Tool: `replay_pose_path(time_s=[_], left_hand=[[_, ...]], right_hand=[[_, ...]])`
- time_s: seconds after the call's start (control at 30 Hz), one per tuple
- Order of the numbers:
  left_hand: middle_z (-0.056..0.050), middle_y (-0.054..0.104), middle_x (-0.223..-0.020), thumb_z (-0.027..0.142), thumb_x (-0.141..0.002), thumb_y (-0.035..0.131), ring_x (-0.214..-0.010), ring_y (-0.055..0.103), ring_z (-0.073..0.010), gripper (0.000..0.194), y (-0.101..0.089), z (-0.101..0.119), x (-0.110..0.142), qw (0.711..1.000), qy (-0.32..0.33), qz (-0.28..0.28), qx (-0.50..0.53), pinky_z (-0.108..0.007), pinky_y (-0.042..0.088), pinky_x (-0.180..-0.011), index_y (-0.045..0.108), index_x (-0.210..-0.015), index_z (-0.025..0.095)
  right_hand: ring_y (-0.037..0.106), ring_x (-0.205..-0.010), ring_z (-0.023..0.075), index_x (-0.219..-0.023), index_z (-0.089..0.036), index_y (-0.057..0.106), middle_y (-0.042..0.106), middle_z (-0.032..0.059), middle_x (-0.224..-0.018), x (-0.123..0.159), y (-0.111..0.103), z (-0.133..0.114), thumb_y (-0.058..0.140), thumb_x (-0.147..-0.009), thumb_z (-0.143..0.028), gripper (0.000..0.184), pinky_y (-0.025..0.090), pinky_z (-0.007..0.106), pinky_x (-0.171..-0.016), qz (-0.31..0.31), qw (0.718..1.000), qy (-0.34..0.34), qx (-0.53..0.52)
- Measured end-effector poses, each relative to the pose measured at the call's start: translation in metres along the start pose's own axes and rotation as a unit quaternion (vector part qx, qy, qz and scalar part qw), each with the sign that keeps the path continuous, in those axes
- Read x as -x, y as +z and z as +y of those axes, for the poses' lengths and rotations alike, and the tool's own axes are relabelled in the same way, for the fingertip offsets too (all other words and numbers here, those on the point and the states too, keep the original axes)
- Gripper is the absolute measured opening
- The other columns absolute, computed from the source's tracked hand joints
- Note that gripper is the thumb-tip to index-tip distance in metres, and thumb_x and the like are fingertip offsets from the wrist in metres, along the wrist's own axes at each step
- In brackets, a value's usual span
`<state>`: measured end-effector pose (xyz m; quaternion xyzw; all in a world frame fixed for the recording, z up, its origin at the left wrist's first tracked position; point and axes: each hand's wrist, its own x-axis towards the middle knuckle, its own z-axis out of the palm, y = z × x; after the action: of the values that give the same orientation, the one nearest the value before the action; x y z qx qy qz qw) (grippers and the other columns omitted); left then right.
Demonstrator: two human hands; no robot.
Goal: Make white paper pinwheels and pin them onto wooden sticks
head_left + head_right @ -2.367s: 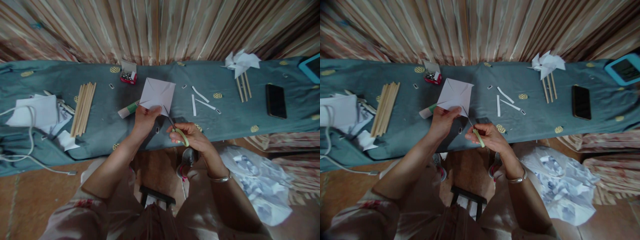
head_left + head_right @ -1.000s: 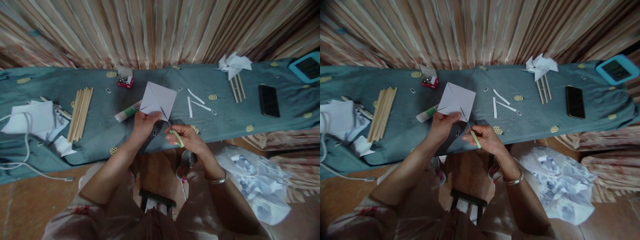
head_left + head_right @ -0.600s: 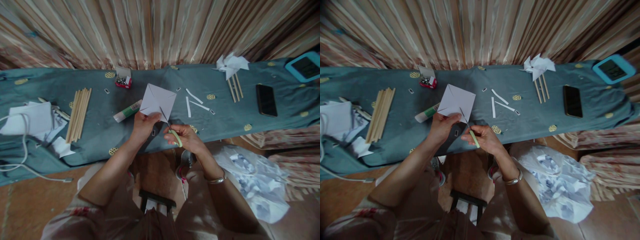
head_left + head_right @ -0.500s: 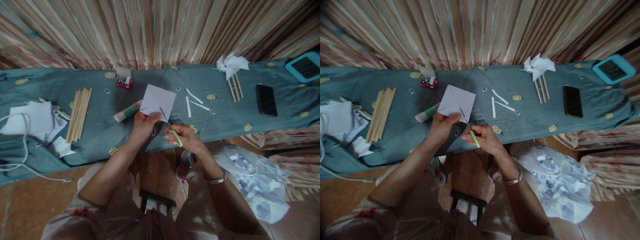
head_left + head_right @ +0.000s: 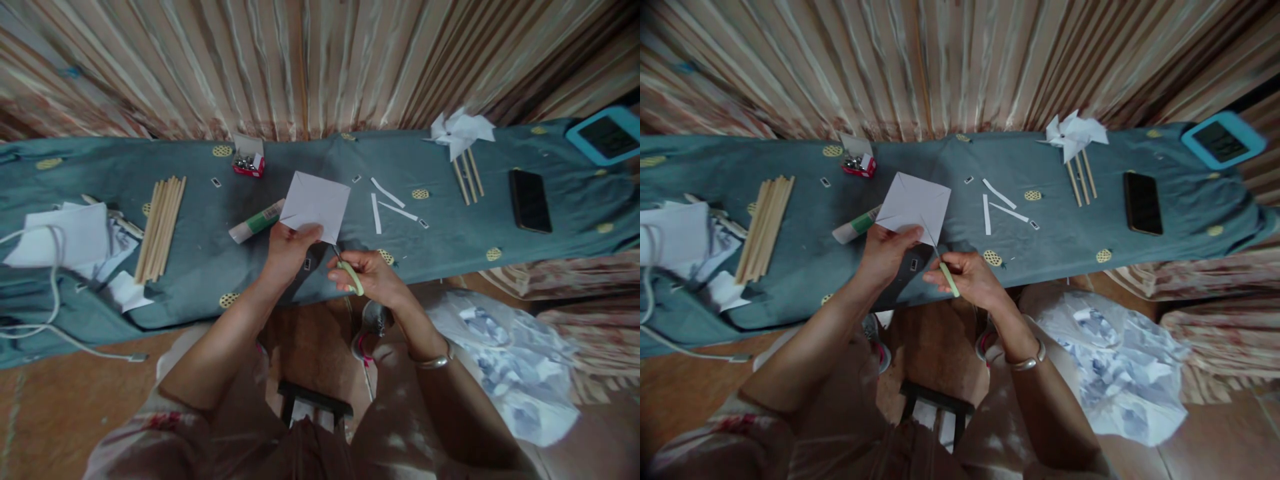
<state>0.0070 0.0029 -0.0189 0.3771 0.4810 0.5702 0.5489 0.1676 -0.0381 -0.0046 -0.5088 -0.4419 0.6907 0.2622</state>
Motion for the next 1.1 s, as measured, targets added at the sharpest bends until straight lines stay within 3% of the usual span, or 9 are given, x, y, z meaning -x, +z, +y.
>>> replay_pose_path(time_s=[0.17, 0.27, 0.47, 0.57, 0.67, 0.77, 0.87, 0.97, 1.1], left_hand=[[0.002, 0.064, -0.067, 0.026, -0.056, 0.076, -0.062, 0.058, -0.0118, 0.022, -0.003, 0.008, -0.004, 0.999, -0.027, 0.011, 0.027, -0.024, 0.05, -0.063, 0.062, -0.07, 0.017], [0.002, 0.065, -0.069, 0.026, -0.053, 0.078, -0.061, 0.059, -0.0112, 0.026, -0.005, 0.01, -0.007, 0.998, -0.039, 0.022, 0.033, -0.023, 0.05, -0.061, 0.063, -0.072, 0.017], [0.001, 0.067, -0.071, 0.025, -0.055, 0.077, -0.061, 0.061, -0.0135, 0.032, -0.005, -0.005, 0.002, 0.994, -0.067, -0.062, -0.053, -0.024, 0.05, -0.057, 0.066, -0.083, 0.014], [-0.001, 0.07, -0.084, 0.021, -0.052, 0.08, -0.066, 0.062, -0.0144, 0.066, -0.004, -0.016, 0.006, 0.992, -0.062, -0.078, -0.082, -0.024, 0.052, -0.058, 0.061, -0.116, 0.014], [-0.005, 0.071, -0.098, 0.016, -0.054, 0.081, -0.063, 0.062, -0.0107, 0.098, -0.005, -0.023, 0.006, 0.988, -0.061, -0.081, -0.114, -0.024, 0.052, -0.061, 0.04, -0.143, 0.015], [-0.009, 0.07, -0.11, 0.013, -0.059, 0.078, -0.059, 0.06, -0.0075, 0.105, -0.008, -0.027, 0.006, 0.985, -0.06, -0.087, -0.133, -0.023, 0.053, -0.061, 0.028, -0.151, 0.018], [-0.012, 0.067, -0.12, 0.016, -0.067, 0.075, -0.064, 0.063, -0.009, 0.092, -0.016, -0.027, 0.01, 0.979, -0.032, -0.096, -0.179, -0.026, 0.056, -0.067, 0.034, -0.149, 0.02], [-0.017, 0.057, -0.138, 0.022, -0.077, 0.069, -0.091, 0.069, -0.0194, 0.068, -0.022, -0.021, 0.018, 0.945, 0.076, -0.124, -0.293, -0.035, 0.06, -0.077, 0.046, -0.142, 0.02], [-0.018, 0.047, -0.15, 0.018, -0.089, 0.053, -0.134, 0.05, -0.0321, 0.042, -0.021, -0.018, 0.032, 0.832, 0.261, -0.168, -0.461, -0.053, 0.044, -0.109, 0.057, -0.132, 0.015]], right_hand=[[0.057, -0.054, 0.0103, -0.079, -0.019, 0.067, 0.062, -0.0055, -0.058, 0.006, -0.01, 0.008, 0.086, -0.055, -0.054, 0.047, 0.045, 0.022, -0.052, 0.006, 0.998, 0.013, 0.062], [0.049, -0.049, 0.0091, -0.084, -0.018, 0.069, 0.054, -0.0075, -0.053, 0.013, -0.025, 0.009, 0.085, -0.058, -0.052, 0.046, 0.036, 0.022, -0.048, 0.096, 0.978, -0.048, 0.178], [0.062, -0.059, 0.0169, -0.111, -0.017, 0.063, 0.071, 0.0021, -0.074, 0.025, -0.05, 0.003, 0.069, -0.08, -0.038, 0.038, 0.043, 0.028, -0.06, 0.265, 0.866, -0.117, 0.408], [0.069, -0.071, 0.0248, -0.121, -0.013, 0.058, 0.075, 0.0093, -0.082, 0.023, -0.058, 0.004, 0.063, -0.084, -0.029, 0.041, 0.047, 0.032, -0.066, 0.33, 0.797, -0.114, 0.493], [0.071, -0.079, 0.0303, -0.128, -0.009, 0.054, 0.076, 0.0157, -0.089, 0.017, -0.068, 0.004, 0.06, -0.086, -0.025, 0.045, 0.05, 0.036, -0.072, 0.369, 0.739, -0.099, 0.555], [0.071, -0.089, 0.0331, -0.122, -0.008, 0.059, 0.075, 0.02, -0.098, 0.013, -0.078, 0.002, 0.057, -0.09, -0.025, 0.036, 0.051, 0.039, -0.079, 0.38, 0.715, -0.082, 0.582], [0.069, -0.097, 0.0352, -0.111, -0.008, 0.066, 0.073, 0.0231, -0.103, 0.012, -0.085, 0.0, 0.053, -0.092, -0.024, 0.028, 0.051, 0.043, -0.084, 0.373, 0.706, -0.074, 0.598], [0.066, -0.103, 0.0363, -0.107, -0.008, 0.069, 0.072, 0.0245, -0.108, 0.01, -0.079, 0.0, 0.047, -0.095, -0.024, 0.03, 0.051, 0.047, -0.09, 0.379, 0.703, -0.119, 0.59], [0.062, -0.117, 0.0312, -0.122, -0.008, 0.065, 0.068, 0.0199, -0.125, -0.001, -0.045, 0.006, 0.037, -0.098, -0.022, 0.039, 0.046, 0.044, -0.105, 0.312, 0.729, -0.248, 0.557]])
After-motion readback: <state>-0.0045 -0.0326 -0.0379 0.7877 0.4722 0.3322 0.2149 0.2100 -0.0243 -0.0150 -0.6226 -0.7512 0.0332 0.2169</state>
